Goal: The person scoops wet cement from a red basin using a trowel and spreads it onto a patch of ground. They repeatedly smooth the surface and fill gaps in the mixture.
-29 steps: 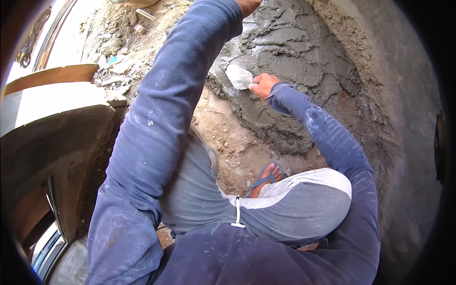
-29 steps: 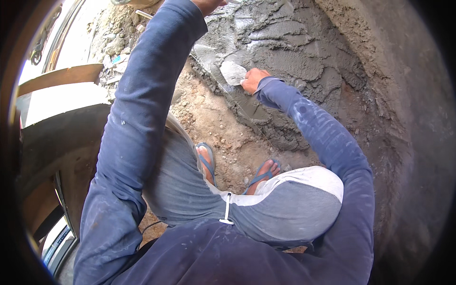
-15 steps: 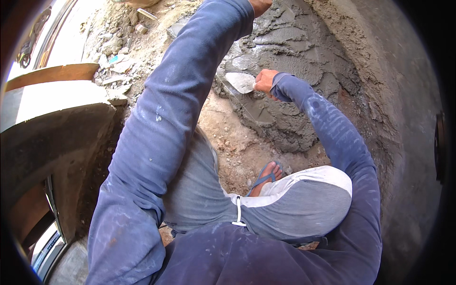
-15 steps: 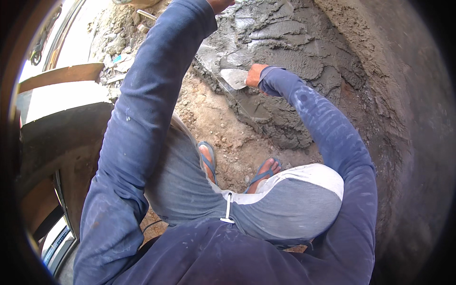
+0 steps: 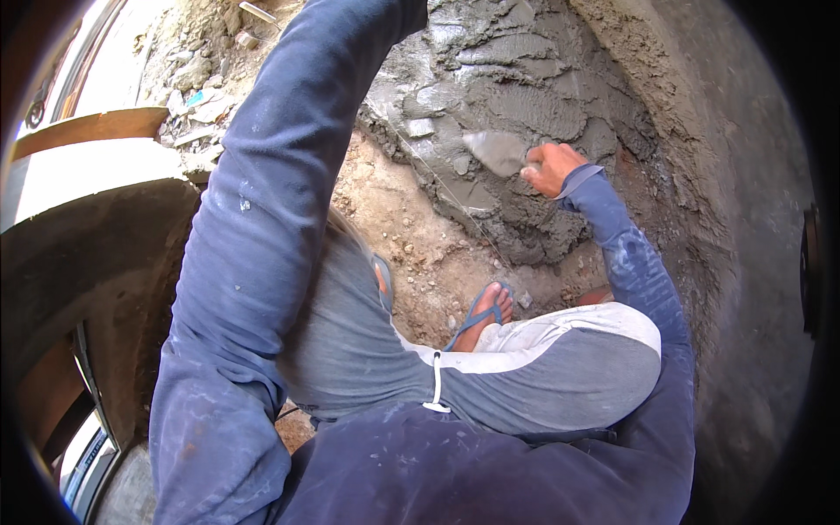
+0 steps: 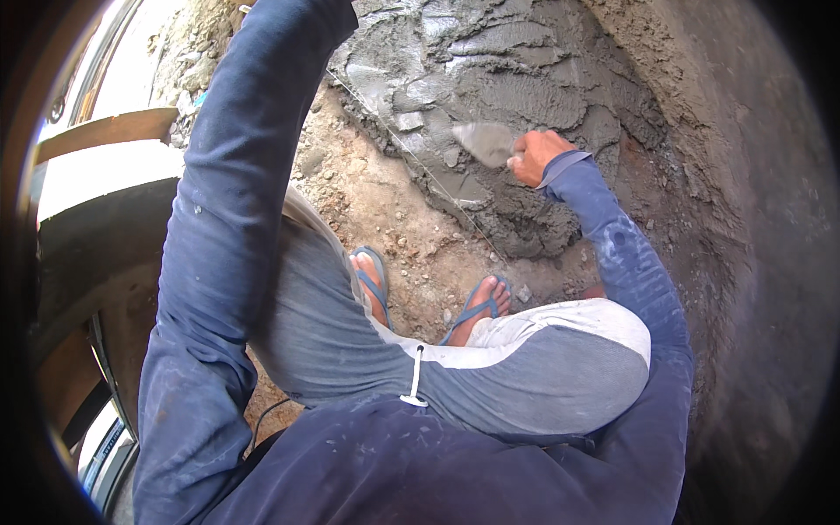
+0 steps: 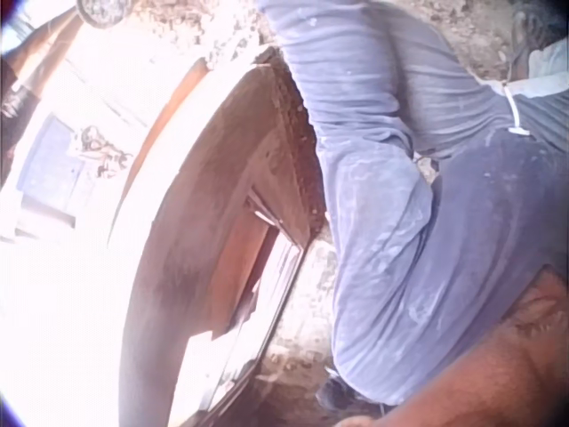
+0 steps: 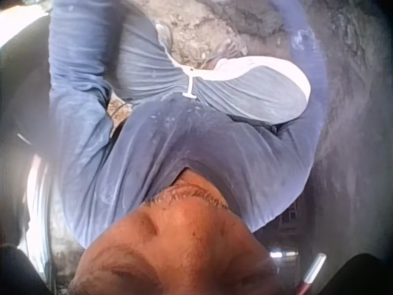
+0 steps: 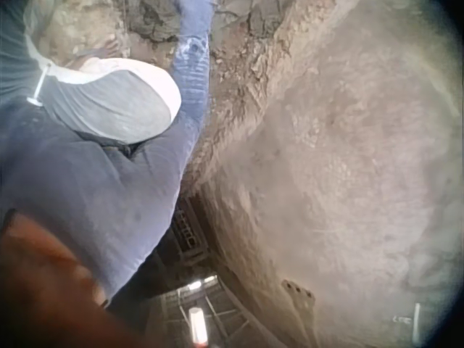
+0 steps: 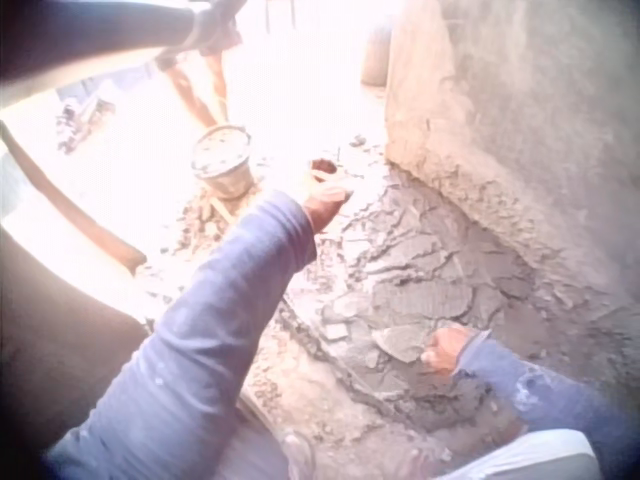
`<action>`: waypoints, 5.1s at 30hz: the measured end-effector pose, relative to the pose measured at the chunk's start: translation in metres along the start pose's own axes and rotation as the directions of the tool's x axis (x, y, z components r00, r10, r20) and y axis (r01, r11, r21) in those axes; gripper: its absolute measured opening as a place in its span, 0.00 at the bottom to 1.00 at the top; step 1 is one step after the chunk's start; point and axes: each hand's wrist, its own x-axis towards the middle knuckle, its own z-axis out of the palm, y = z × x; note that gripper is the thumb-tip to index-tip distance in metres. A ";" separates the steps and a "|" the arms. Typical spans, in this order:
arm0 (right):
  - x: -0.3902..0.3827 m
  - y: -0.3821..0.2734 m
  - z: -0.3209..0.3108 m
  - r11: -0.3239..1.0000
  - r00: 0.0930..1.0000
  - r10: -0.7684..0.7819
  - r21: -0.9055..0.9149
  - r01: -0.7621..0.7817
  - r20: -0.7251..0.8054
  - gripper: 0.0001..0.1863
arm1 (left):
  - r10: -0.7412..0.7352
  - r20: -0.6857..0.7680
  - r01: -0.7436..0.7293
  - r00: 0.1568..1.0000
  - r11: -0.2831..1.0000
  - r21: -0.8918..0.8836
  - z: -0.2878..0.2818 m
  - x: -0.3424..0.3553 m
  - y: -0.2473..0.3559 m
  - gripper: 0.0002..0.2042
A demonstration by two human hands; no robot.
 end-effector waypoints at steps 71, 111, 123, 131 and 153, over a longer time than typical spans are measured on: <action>-0.122 0.042 0.132 0.989 0.948 0.052 0.147 -0.006 -0.313 0.15 | 0.031 0.095 -0.052 0.995 0.973 0.226 -0.016 -0.032 0.004 0.17; 0.095 -0.082 0.045 0.905 0.999 -0.039 0.424 0.024 0.028 0.19 | -0.730 0.647 -0.710 -0.221 0.575 0.407 0.179 -0.220 0.031 0.21; 0.147 -0.069 -0.023 0.863 0.969 0.226 0.482 -0.150 -0.103 0.19 | -0.695 0.697 -0.617 -0.175 0.629 0.473 0.171 -0.197 0.039 0.23; 0.165 -0.147 0.036 -0.054 0.894 0.231 0.923 -0.382 0.384 0.21 | -0.676 0.733 -0.548 -0.082 0.644 0.533 0.155 -0.159 0.021 0.22; -0.011 -0.033 -0.157 0.994 0.858 -0.097 -0.096 0.056 -0.504 0.20 | -0.261 0.819 -0.363 0.512 0.798 0.481 0.103 -0.081 0.042 0.17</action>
